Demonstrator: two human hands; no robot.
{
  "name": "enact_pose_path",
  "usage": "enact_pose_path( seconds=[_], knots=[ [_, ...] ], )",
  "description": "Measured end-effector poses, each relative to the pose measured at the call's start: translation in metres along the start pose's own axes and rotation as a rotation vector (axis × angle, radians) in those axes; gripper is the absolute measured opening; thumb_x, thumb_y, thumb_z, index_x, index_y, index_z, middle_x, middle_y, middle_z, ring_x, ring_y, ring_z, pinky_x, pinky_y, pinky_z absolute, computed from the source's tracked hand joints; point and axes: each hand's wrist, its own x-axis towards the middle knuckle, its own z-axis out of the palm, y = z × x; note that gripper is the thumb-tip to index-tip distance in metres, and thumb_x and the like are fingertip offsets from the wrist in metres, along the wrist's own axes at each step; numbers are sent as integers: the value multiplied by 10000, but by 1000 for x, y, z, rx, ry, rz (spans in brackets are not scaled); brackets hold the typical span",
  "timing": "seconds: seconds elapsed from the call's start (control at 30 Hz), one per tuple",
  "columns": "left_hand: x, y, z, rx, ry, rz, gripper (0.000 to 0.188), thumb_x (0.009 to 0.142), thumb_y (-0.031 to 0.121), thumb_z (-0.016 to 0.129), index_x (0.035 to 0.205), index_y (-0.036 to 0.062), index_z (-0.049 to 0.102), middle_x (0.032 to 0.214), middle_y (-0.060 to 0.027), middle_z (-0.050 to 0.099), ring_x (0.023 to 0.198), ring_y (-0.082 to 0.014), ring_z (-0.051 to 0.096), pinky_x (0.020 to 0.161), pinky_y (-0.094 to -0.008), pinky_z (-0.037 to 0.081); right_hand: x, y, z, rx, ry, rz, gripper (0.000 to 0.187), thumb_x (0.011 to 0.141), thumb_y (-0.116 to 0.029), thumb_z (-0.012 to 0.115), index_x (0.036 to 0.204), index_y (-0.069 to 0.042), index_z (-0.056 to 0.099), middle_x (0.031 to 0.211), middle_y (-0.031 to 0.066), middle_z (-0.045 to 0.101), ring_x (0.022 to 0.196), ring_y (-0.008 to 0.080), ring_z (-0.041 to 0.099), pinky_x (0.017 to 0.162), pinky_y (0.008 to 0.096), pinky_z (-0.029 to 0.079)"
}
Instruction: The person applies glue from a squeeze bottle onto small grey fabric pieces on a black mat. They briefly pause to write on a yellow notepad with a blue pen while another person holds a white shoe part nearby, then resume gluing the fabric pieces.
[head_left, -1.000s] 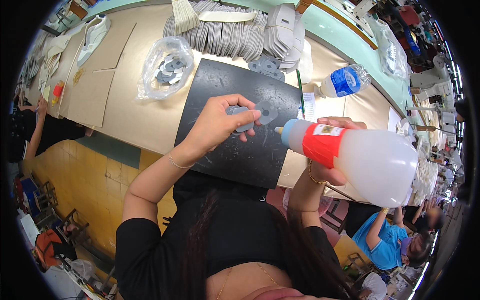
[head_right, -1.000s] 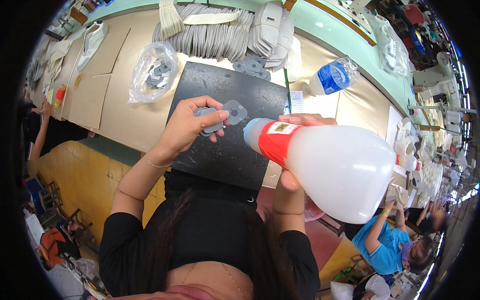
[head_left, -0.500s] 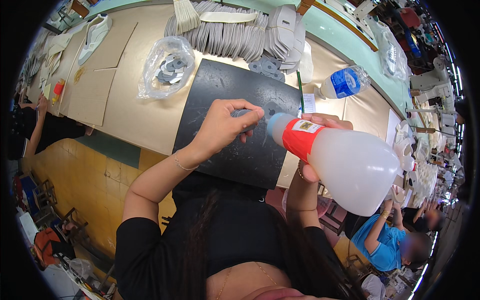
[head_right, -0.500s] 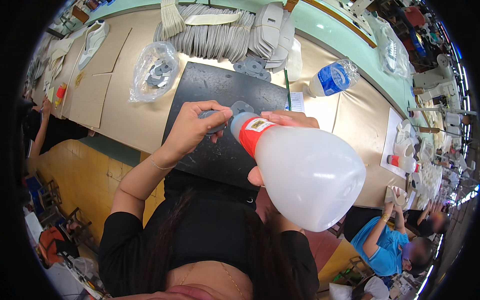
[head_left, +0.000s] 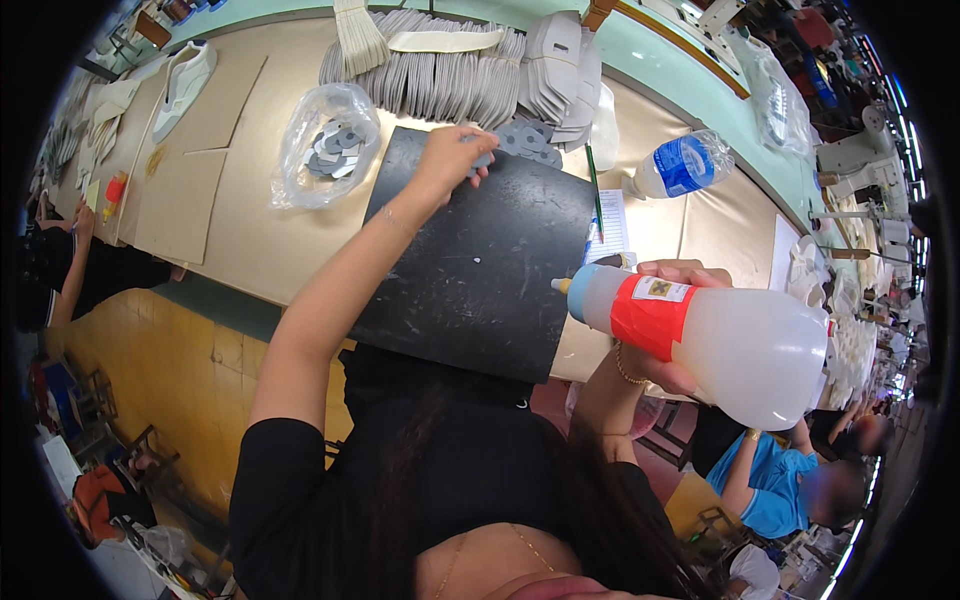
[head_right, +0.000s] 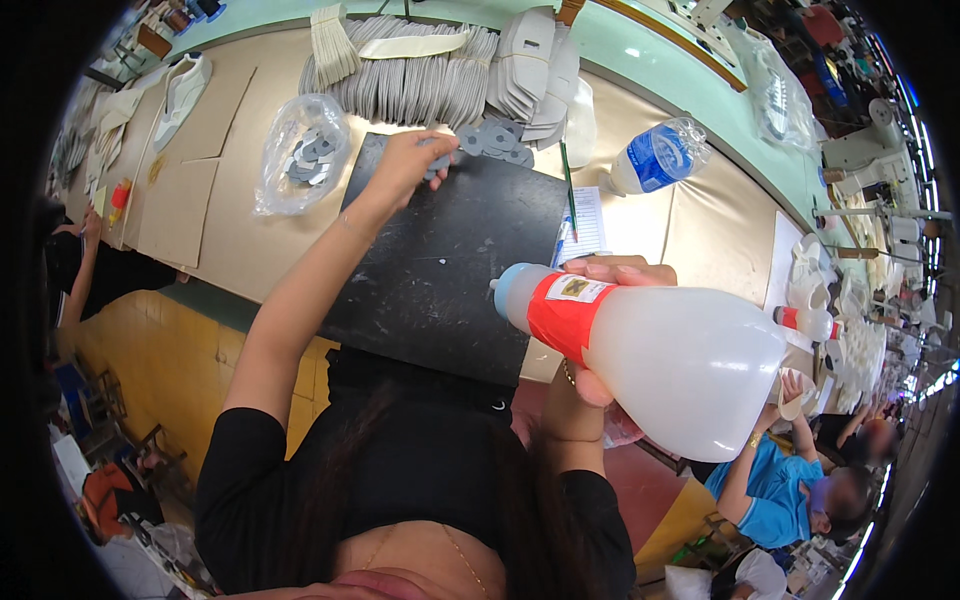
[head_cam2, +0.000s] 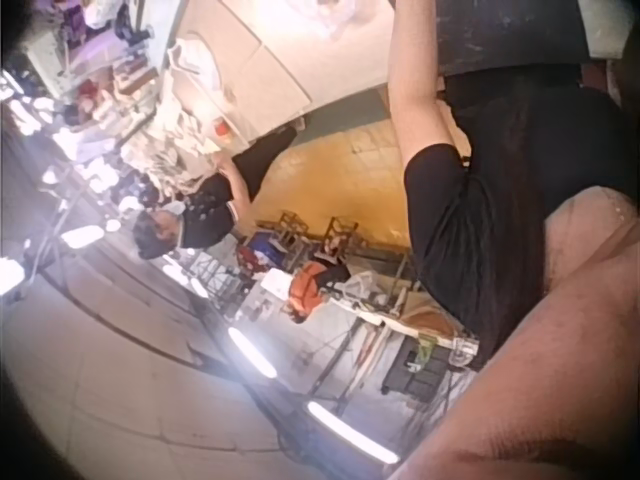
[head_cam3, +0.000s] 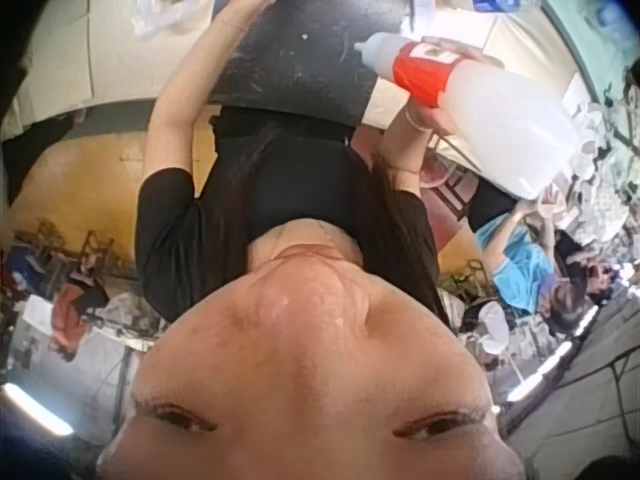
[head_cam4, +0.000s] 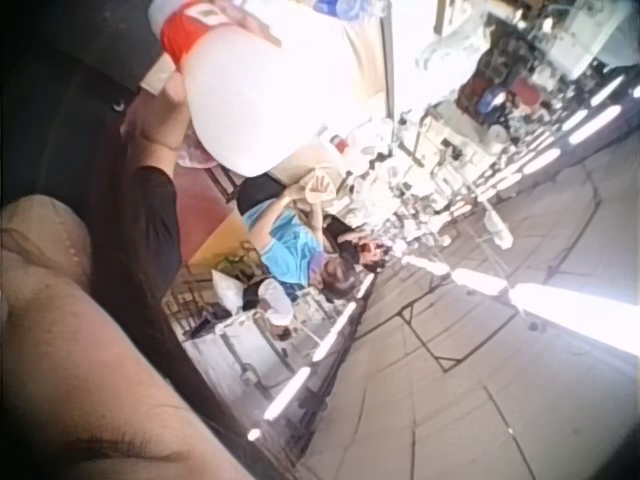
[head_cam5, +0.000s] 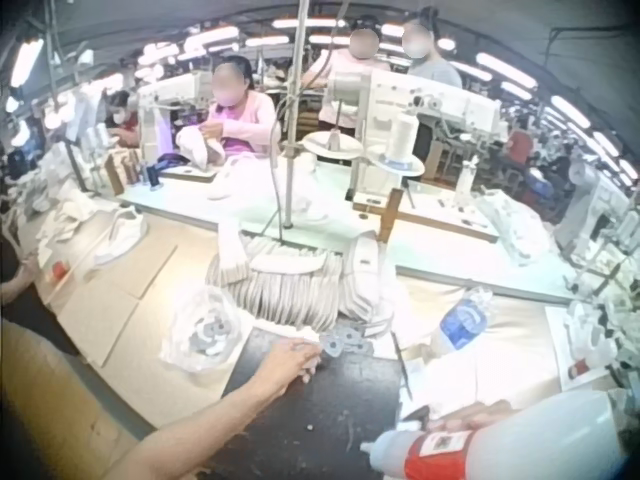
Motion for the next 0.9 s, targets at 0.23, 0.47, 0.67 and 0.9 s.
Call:
enact_pose_path(
  seconds=[0.23, 0.47, 0.67, 0.9],
  knots=[
    [-4, -7, -23, -41, 58, -50, 272, 854, 162, 665, 1011, -35, 565, 789, -102, 615, 600, -161, 596, 517, -260, 502, 0, -8, -21, -26, -45, 26, 976, 599, -602, 795, 1236, 45, 437, 1030, 160, 566, 926, 334, 632, 793, 417, 551],
    [-90, 24, -17, -231, -256, -84, 353, 878, 87, 632, 1173, -83, 541, 925, -140, 650, 786, -190, 668, 679, -259, 558, 6, 13, 21, 34, 288, 21, 1002, 549, -623, 813, 1198, 51, 455, 981, 176, 588, 886, 348, 645, 772, 439, 561],
    [-132, 52, 7, 2, -174, 55, 208, 831, 78, 695, 963, -51, 600, 819, -84, 640, 653, -113, 633, 525, -228, 519, 15, 19, 35, -131, 271, 95, 1021, 550, -743, 691, 1151, 51, 464, 969, 171, 587, 889, 357, 647, 761, 448, 562],
    [-139, 57, 13, 9, -232, 11, 184, 827, 78, 697, 932, -45, 610, 718, -74, 634, 598, -108, 615, 507, -226, 493, 26, 11, 54, -408, 167, -17, 1124, 599, -912, 420, 1055, 115, 471, 915, 164, 561, 769, 321, 663, 706, 409, 572]
  ],
)
